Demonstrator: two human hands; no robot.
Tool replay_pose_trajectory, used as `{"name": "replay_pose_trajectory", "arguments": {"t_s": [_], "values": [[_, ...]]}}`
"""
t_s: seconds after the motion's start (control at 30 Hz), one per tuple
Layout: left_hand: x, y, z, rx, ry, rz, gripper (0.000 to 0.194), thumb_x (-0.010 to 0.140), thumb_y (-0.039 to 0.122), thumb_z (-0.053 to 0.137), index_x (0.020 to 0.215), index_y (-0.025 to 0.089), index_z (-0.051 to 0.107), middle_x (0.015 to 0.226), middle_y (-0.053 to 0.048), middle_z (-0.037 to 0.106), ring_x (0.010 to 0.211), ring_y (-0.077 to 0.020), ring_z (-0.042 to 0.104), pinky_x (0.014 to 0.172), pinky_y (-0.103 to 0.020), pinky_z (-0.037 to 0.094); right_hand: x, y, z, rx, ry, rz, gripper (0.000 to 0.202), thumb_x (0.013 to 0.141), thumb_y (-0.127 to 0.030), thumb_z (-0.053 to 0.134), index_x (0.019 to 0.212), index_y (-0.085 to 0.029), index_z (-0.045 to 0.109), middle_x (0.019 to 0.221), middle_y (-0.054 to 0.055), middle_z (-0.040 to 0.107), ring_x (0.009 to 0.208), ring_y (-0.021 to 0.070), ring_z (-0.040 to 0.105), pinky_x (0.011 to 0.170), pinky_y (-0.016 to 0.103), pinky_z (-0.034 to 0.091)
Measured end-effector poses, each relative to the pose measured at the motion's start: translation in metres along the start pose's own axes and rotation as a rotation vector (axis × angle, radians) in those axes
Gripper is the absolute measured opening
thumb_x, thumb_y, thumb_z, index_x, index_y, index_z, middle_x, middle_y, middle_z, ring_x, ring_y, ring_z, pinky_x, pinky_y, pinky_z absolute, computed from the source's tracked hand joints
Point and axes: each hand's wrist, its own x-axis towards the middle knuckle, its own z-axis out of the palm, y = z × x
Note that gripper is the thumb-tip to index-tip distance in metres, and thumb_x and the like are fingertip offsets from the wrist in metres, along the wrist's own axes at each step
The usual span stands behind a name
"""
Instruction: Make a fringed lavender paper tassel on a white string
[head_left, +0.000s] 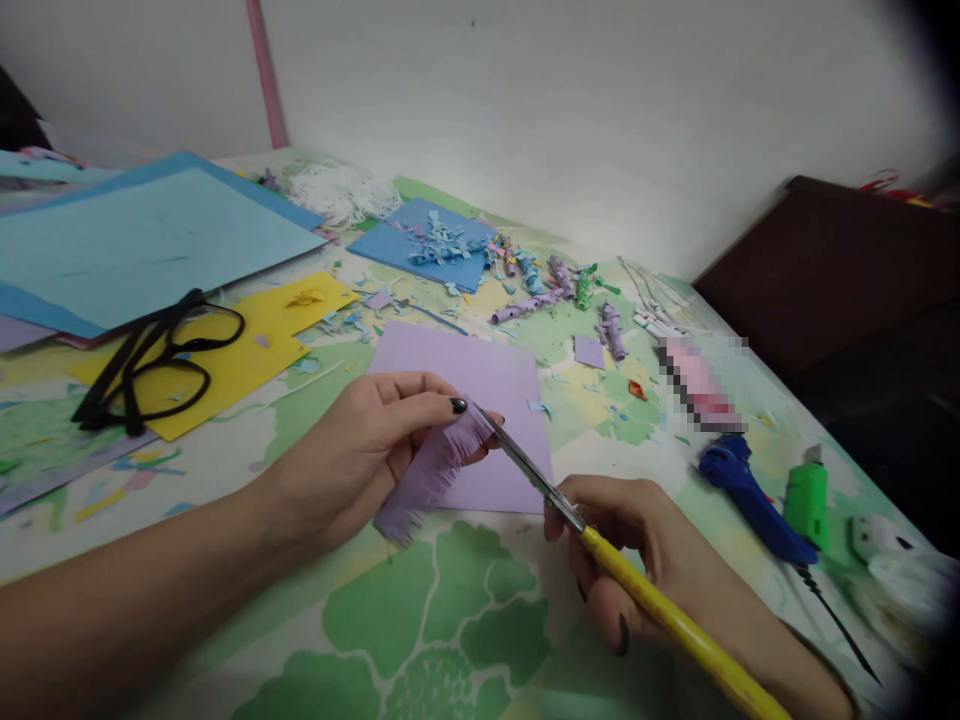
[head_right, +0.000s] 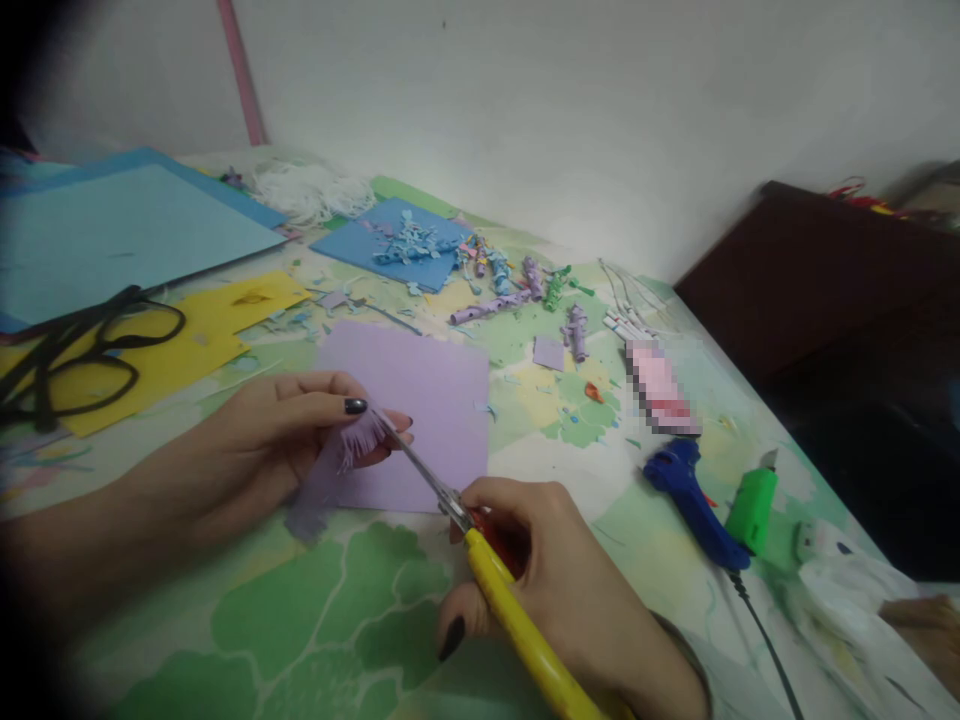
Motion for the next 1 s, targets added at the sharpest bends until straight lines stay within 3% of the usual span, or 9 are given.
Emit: {"name": "replay_pose_trajectory", "arguments": {"t_s": [0.4,0.8,1.0], "values": [[0.0022,-0.0029,-0.0011,0.015,0.008,-0.004,0.008,0.075,0.014,0.069,0.07,0.012,0.063,0.081,-0.012,0.075,0.068,-0.0147,0.068,0.062,-0.02,0.054,0.0031,-0.0048,0.003,-0.039,0.03,0.031,0.06,0.057,-0.073,0.07,0.058,-0.02,0.042,0.05,-0.006,0.036,0.047,0.0087,0.034,0.045,0.026,0.021],[0.0022,-0.0035,-0.0012,0.006,-0.013,0.007,0.01,0.076,0.015,0.068,0.07,0.013,0.061,0.084,-0.012,0.076,0.069,-0.0147,0.069,0.063,-0.021,0.054,0.001,-0.0033,0.0023,0.004,0.015,0.018,0.064,0.053,-0.077,0.069,0.06,-0.02,0.042,0.051,-0.006,0.035,0.048,0.0085,0.032,0.044,0.025,0.019],[0.0031,-0.0053,-0.0032,0.035,-0.008,0.016,0.01,0.076,0.017,0.07,0.072,0.014,0.061,0.084,-0.012,0.075,0.074,-0.0173,0.07,0.063,-0.021,0.053,0.0031,-0.0058,0.0028,0.013,0.004,0.031,0.06,0.056,-0.071,0.073,0.058,-0.02,0.04,0.049,-0.007,0.035,0.047,0.0085,0.034,0.045,0.025,0.023]]}}
